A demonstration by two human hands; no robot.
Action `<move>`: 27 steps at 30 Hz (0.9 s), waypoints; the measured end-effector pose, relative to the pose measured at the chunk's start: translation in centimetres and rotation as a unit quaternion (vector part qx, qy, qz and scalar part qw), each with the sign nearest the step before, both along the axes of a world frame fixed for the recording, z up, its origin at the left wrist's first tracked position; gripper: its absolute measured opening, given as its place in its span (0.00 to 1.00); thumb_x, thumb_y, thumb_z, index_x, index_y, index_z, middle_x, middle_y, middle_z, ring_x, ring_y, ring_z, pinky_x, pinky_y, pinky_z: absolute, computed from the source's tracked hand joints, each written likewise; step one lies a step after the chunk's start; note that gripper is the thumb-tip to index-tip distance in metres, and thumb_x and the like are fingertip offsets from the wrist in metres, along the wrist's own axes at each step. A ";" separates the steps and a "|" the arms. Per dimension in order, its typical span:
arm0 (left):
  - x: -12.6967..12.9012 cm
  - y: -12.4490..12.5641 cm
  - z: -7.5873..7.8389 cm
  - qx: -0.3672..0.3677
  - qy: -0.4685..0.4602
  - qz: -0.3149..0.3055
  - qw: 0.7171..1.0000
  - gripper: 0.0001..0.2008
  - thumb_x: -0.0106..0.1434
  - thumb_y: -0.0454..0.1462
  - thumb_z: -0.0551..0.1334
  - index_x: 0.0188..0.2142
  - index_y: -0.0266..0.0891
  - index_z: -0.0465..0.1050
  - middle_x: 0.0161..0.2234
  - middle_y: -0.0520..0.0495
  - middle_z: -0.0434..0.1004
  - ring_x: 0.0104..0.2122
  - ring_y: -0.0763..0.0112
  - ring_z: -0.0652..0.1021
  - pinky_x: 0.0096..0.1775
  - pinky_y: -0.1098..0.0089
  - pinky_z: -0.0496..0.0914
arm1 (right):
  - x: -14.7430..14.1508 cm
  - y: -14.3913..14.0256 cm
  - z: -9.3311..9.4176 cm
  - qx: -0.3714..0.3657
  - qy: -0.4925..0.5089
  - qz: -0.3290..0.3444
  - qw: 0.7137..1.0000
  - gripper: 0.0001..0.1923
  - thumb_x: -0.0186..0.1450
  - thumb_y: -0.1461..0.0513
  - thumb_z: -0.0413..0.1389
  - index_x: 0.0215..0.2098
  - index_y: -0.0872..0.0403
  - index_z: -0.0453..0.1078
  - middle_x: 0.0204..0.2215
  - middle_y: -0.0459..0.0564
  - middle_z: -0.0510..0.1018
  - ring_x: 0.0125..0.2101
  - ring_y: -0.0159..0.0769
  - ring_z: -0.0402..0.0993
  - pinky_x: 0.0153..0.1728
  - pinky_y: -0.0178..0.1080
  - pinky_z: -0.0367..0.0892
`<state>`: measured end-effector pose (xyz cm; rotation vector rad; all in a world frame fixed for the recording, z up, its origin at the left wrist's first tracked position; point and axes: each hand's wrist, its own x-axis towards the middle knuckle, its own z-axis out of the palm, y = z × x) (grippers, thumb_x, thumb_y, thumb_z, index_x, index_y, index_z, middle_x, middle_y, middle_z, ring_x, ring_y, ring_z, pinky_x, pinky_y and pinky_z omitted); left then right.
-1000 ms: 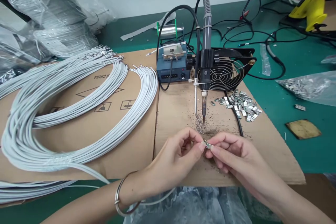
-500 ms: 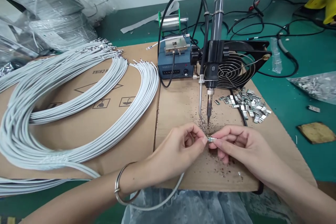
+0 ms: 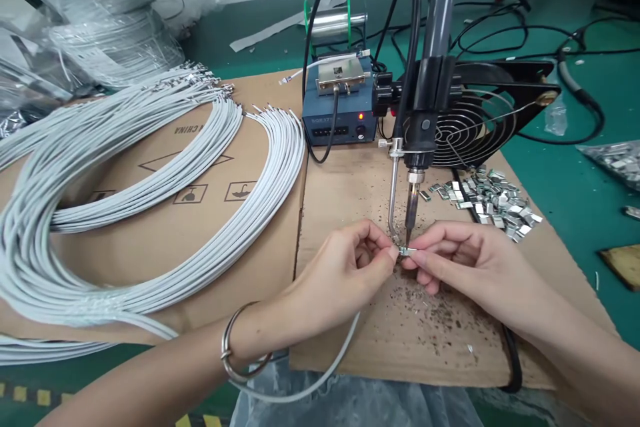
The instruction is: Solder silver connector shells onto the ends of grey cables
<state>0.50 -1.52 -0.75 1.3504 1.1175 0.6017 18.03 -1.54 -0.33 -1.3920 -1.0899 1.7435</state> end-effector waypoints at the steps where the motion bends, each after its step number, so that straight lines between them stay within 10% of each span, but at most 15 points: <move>1: 0.1 0.0 0.0 -0.001 -0.002 0.002 1.000 0.05 0.62 0.37 0.56 0.31 0.38 0.66 0.27 0.54 0.68 0.26 0.77 0.67 0.27 0.75 0.61 | 0.0 0.0 0.0 0.007 -0.002 0.001 1.000 0.06 0.52 0.63 0.64 0.25 0.57 0.73 0.22 0.49 0.80 0.18 0.25 0.72 0.19 0.24 0.70; 27: 0.7 -0.4 0.4 -0.072 -0.036 0.042 0.996 0.07 0.62 0.39 0.57 0.31 0.39 0.62 0.23 0.56 0.65 0.17 0.84 0.61 0.18 0.81 0.58 | 0.3 -0.2 -0.6 0.071 -0.004 -0.012 0.997 0.01 0.55 0.64 0.61 0.26 0.54 0.75 0.21 0.48 0.80 0.17 0.26 0.72 0.17 0.23 0.70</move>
